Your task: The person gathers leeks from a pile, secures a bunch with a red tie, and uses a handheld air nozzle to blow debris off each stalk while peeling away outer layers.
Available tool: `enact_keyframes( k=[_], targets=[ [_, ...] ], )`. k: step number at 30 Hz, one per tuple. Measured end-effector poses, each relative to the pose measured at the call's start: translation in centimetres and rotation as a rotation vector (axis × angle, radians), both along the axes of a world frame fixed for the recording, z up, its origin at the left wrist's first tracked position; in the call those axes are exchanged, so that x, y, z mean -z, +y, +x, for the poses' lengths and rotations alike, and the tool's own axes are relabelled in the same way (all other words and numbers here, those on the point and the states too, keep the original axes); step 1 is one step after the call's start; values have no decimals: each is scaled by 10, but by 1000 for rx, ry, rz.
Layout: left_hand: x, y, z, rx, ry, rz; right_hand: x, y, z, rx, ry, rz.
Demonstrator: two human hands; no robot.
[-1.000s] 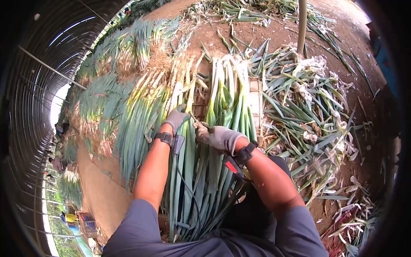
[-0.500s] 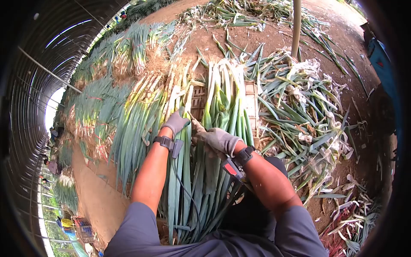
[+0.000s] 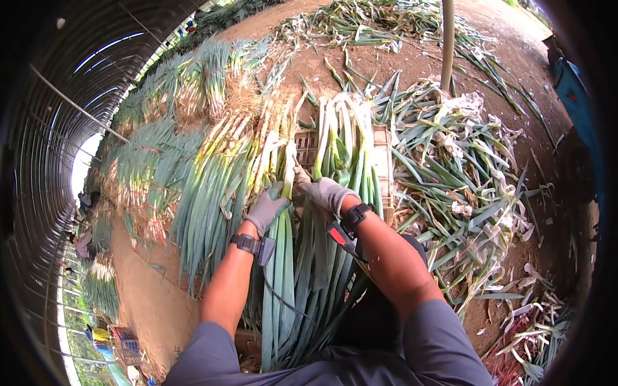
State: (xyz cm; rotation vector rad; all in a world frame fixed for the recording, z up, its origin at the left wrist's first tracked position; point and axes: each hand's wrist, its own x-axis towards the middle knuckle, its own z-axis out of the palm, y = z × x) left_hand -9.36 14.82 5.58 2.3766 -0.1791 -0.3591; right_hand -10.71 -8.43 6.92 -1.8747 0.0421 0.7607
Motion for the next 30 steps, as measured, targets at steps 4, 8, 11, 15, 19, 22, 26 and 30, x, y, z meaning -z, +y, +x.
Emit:
enact_keyframes(
  k=[4,8,11,15,19,22,26,30],
  targets=[
    [11,7,-23,9,-38,-106,2,8,-1,71,-103,8],
    [4,5,-49,-77,87,-257,4,20,5,147,-19,5],
    [3,7,-64,-77,83,-244,1,24,3,177,-80,41],
    [26,23,-75,-84,111,-303,-16,20,-3,75,-199,56],
    [16,20,-90,-119,89,-351,-46,15,-19,10,-151,12],
    [14,24,-86,-105,120,-306,-8,21,-6,2,-95,-39],
    [18,24,-79,-83,130,-263,-12,19,-16,47,-74,29],
    [-8,13,-90,-85,50,-271,-18,8,-22,38,-110,71]
  ],
)
